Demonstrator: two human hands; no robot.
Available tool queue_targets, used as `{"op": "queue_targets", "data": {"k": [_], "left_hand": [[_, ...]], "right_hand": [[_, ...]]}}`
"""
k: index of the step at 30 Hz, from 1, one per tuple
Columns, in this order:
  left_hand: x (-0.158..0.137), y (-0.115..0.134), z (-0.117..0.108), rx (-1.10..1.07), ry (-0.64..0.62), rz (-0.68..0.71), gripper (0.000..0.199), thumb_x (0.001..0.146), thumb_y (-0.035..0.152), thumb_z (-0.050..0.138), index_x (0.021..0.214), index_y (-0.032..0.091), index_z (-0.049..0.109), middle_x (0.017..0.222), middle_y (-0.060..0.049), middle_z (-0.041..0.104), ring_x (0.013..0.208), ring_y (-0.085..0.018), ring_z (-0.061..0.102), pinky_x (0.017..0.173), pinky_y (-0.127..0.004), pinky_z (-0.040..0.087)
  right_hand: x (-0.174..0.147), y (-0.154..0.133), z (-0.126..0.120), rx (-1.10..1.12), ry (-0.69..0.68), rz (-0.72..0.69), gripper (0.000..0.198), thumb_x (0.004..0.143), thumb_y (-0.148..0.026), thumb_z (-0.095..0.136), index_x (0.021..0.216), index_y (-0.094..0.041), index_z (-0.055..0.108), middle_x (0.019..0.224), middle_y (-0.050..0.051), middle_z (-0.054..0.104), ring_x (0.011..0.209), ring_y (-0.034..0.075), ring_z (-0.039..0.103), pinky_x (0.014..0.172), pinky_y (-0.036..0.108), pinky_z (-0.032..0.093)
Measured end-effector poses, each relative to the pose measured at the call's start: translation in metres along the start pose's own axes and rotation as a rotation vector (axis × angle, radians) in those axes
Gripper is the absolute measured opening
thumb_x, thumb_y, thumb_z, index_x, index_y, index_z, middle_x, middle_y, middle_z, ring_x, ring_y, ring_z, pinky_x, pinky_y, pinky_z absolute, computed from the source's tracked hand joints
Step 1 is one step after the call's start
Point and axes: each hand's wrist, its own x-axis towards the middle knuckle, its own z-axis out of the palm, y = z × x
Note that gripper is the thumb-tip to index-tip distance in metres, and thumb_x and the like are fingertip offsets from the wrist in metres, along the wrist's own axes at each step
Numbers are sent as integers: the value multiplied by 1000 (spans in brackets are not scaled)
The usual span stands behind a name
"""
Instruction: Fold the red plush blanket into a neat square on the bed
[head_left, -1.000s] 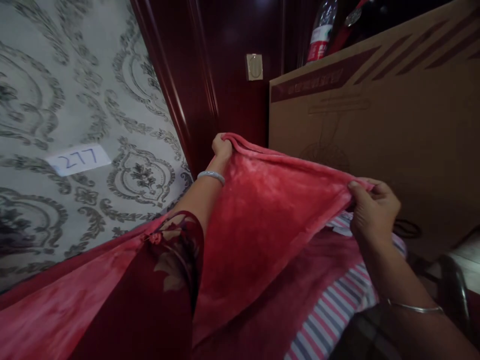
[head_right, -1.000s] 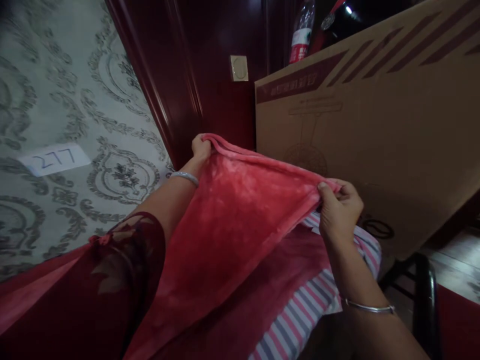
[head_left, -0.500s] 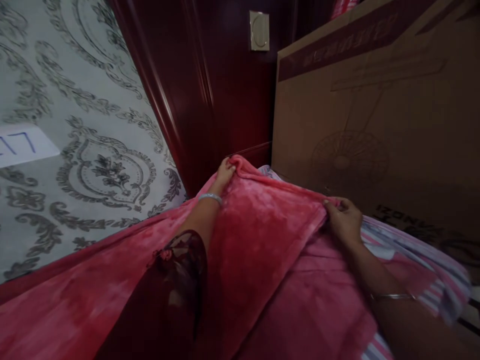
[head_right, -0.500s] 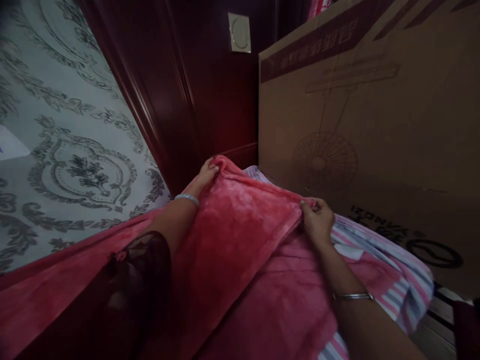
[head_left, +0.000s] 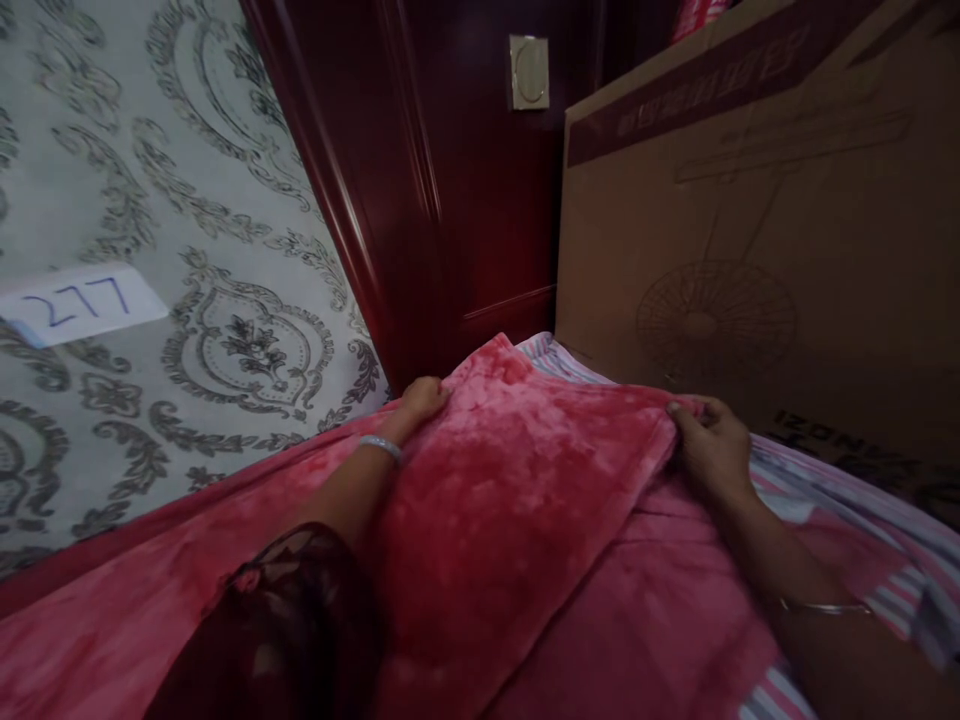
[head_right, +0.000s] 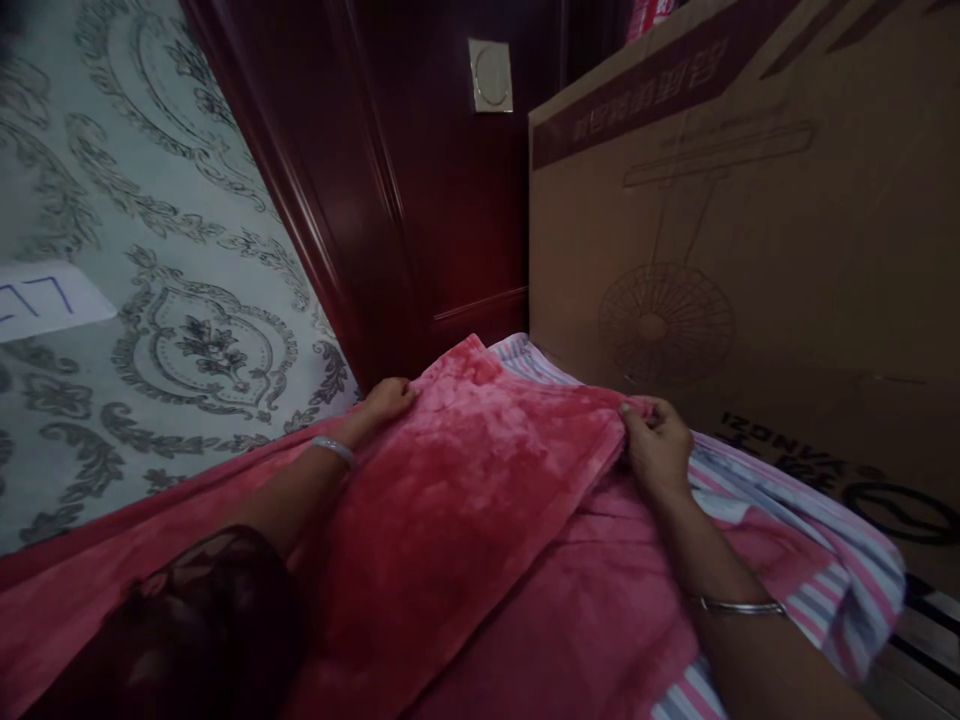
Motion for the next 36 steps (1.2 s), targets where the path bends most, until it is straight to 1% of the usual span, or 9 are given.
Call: {"op": "queue_targets", "data": {"k": [3,5,9,16,23,27,30,33,36], "left_hand": [[-8,5,4,91,4,21,23,88,22,56,102,14,73,116,-17,71,112,-28,64,94,-34,48],[-8,10,5,134,35,28,29,91,15,47,107,15,70,119,-17,69,115,-27,63,97,-34,47],[-1,15,6,183,103,6,45,97,11,24,122,13,62,120,-19,68,113,-27,64,94,-39,48],[-3,8,19,206,55,5,38,96,14,31,118,13,62,115,-18,69,106,-26,67,89,-36,50],[-10,13,-5,222,99,77,33,97,22,39,120,13,62,121,-16,66,116,-26,60,97,-36,46],[-5,35,-8,218,127,153,34,96,20,39,122,14,60,127,-16,60,124,-27,52,102,-39,43],[8,60,-1,173,119,178,36,96,18,37,127,18,57,126,-13,60,116,-24,58,97,-36,46],[24,83,9,109,107,170,41,96,17,37,134,22,52,131,-12,58,110,-22,62,93,-33,47],[37,97,22,47,95,110,42,94,17,43,136,19,50,130,-14,60,112,-23,63,94,-32,47]], "right_hand": [[3,-7,-5,113,56,-17,35,61,-48,67,83,-21,63,69,0,59,62,19,52,59,33,43],[5,-10,-10,155,132,-28,29,63,-46,67,80,-22,62,71,1,59,64,19,52,60,33,44],[7,-9,-14,36,221,-41,21,66,-40,66,74,-22,60,68,2,58,63,20,51,62,35,43],[9,5,-6,-208,183,-32,23,63,-41,61,74,-20,62,64,1,58,60,19,50,61,33,40],[8,2,-6,-206,168,-32,23,67,-38,61,78,-19,64,64,0,58,59,19,52,61,34,42],[7,1,-7,-180,173,-43,19,68,-36,62,77,-20,62,65,0,58,60,19,51,62,34,42],[7,3,-5,-150,183,-60,22,66,-39,61,77,-20,63,64,-1,57,59,18,51,61,32,42],[8,4,-3,-138,189,-90,26,66,-43,60,78,-20,64,63,-1,58,59,17,51,58,30,41],[8,3,-3,-156,204,-97,28,65,-43,61,78,-19,65,62,-1,57,58,17,50,56,30,39]]}}
